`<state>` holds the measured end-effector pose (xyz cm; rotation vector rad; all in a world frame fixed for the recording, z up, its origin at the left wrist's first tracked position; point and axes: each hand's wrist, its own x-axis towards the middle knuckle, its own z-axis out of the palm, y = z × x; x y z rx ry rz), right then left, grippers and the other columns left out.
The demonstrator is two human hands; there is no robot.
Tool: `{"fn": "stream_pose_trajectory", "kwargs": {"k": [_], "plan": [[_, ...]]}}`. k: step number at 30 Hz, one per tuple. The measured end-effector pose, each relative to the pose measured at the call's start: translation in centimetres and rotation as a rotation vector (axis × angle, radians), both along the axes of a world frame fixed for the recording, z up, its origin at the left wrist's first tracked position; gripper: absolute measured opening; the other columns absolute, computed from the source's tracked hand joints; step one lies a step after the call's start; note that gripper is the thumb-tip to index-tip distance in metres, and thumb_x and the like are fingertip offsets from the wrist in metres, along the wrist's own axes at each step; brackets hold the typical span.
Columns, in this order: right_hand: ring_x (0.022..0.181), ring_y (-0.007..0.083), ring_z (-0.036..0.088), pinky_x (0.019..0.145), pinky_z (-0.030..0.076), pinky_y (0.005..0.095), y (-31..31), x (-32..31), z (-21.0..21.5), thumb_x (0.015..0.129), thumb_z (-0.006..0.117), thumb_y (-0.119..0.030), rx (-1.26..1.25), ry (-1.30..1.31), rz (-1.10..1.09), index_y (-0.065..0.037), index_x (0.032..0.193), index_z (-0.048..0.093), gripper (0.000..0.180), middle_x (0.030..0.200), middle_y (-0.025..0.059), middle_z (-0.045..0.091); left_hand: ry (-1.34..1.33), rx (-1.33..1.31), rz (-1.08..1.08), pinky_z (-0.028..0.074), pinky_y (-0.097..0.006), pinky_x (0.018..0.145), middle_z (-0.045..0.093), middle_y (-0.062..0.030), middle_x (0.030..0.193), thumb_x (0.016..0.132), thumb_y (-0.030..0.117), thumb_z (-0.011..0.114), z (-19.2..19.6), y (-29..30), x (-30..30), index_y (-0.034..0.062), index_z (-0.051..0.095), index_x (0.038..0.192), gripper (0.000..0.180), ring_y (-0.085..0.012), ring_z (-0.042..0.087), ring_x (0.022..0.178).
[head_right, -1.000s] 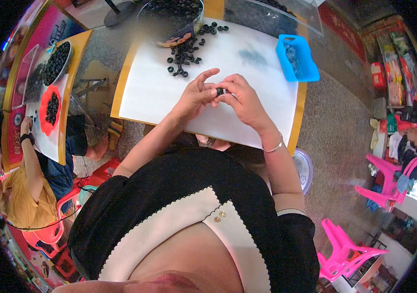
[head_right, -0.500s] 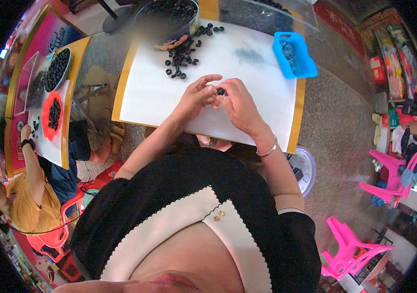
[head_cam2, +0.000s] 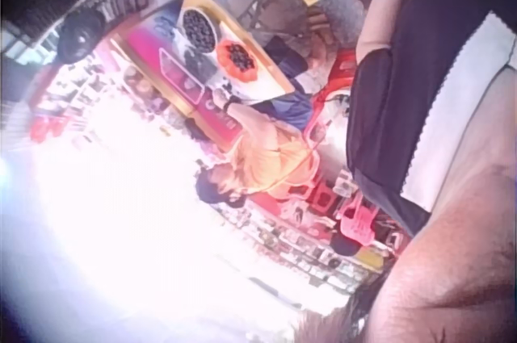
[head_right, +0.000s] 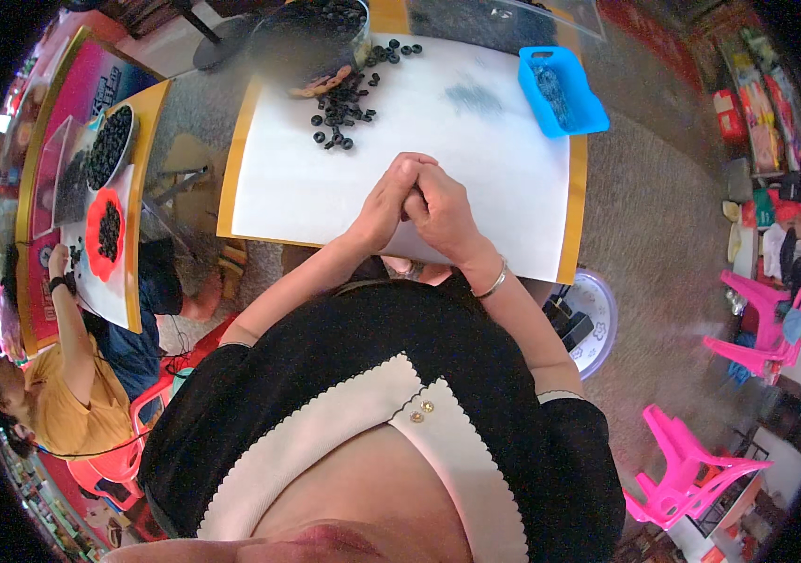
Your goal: The person assembles small plastic components by taking small pins and inserting them into black plastic parts by hand.
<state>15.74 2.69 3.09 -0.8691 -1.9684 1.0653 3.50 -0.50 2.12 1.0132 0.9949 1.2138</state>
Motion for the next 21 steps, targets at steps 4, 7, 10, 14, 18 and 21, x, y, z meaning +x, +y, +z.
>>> {"fn": "stream_pose_trajectory", "kwargs": {"k": [4, 7, 10, 14, 18, 21], "plan": [[0.074, 0.0355, 0.06, 0.067, 0.05, 0.0379, 0.0, 0.2, -1.8, 0.088, 0.051, -0.008, 0.112, -0.03, -0.013, -0.001, 0.099, 0.056, 0.014, 0.086, 0.0165, 0.06, 0.063, 0.105, 0.134, 0.039, -0.021, 0.066, 0.05, -0.0016, 0.086, 0.102, 0.042, 0.032, -2.1, 0.4, 0.9, 0.0045, 0.052, 0.113, 0.044, -0.0079, 0.044, 0.075], [0.075, 0.0336, 0.06, 0.068, 0.05, 0.0369, 0.2, 0.4, -2.1, 0.089, 0.05, -0.008, 0.099, -0.018, -0.015, -0.001, 0.101, 0.056, 0.015, 0.087, 0.0157, 0.061, 0.076, 0.117, 0.117, 0.04, -0.022, 0.066, 0.052, -0.0026, 0.088, 0.102, 0.043, 0.032, -2.2, 0.4, 0.8, 0.004, 0.052, 0.113, 0.045, -0.0089, 0.046, 0.076], [0.071, 0.0215, 0.06, 0.065, 0.05, 0.0326, 0.3, 0.5, -0.7, 0.09, 0.051, -0.009, -0.156, 0.088, 0.015, -0.001, 0.106, 0.057, 0.019, 0.084, 0.0101, 0.061, -0.102, -0.034, 0.015, 0.043, -0.026, 0.071, 0.054, -0.0062, 0.094, 0.101, 0.048, 0.029, -2.5, 0.4, -0.9, 0.0027, 0.051, 0.114, 0.052, -0.0126, 0.051, 0.081], [0.069, 0.0062, 0.052, 0.064, 0.047, 0.0246, 1.6, 1.4, 0.9, 0.091, 0.051, -0.008, -0.575, 0.378, 0.051, 0.0, 0.116, 0.057, 0.027, 0.082, 0.0021, 0.058, -0.536, -0.109, 0.014, 0.045, -0.029, 0.067, 0.055, -0.0095, 0.096, 0.098, 0.055, 0.03, -2.0, 0.9, -0.8, -0.0034, 0.048, 0.118, 0.064, -0.0167, 0.054, 0.077], [0.07, 0.0076, 0.051, 0.067, 0.042, 0.021, 4.7, 1.7, 3.5, 0.09, 0.049, -0.009, -0.366, 0.261, 0.005, 0.001, 0.118, 0.058, 0.031, 0.087, 0.0034, 0.057, -0.546, -0.157, 0.032, 0.047, -0.03, 0.07, 0.057, -0.0134, 0.1, 0.099, 0.049, 0.035, -2.9, 1.4, -1.2, -0.0041, 0.049, 0.114, 0.057, -0.0178, 0.055, 0.079], [0.068, 0.0072, 0.051, 0.064, 0.042, 0.0205, 10.2, 0.9, 5.8, 0.089, 0.052, -0.01, -0.126, 0.183, -0.12, -0.001, 0.117, 0.06, 0.03, 0.082, 0.0015, 0.057, -0.57, -0.117, -0.027, 0.048, -0.031, 0.071, 0.058, -0.0135, 0.1, 0.1, 0.041, 0.037, -3.7, 1.4, -1.6, -0.0035, 0.051, 0.111, 0.048, -0.0178, 0.056, 0.079]]}}
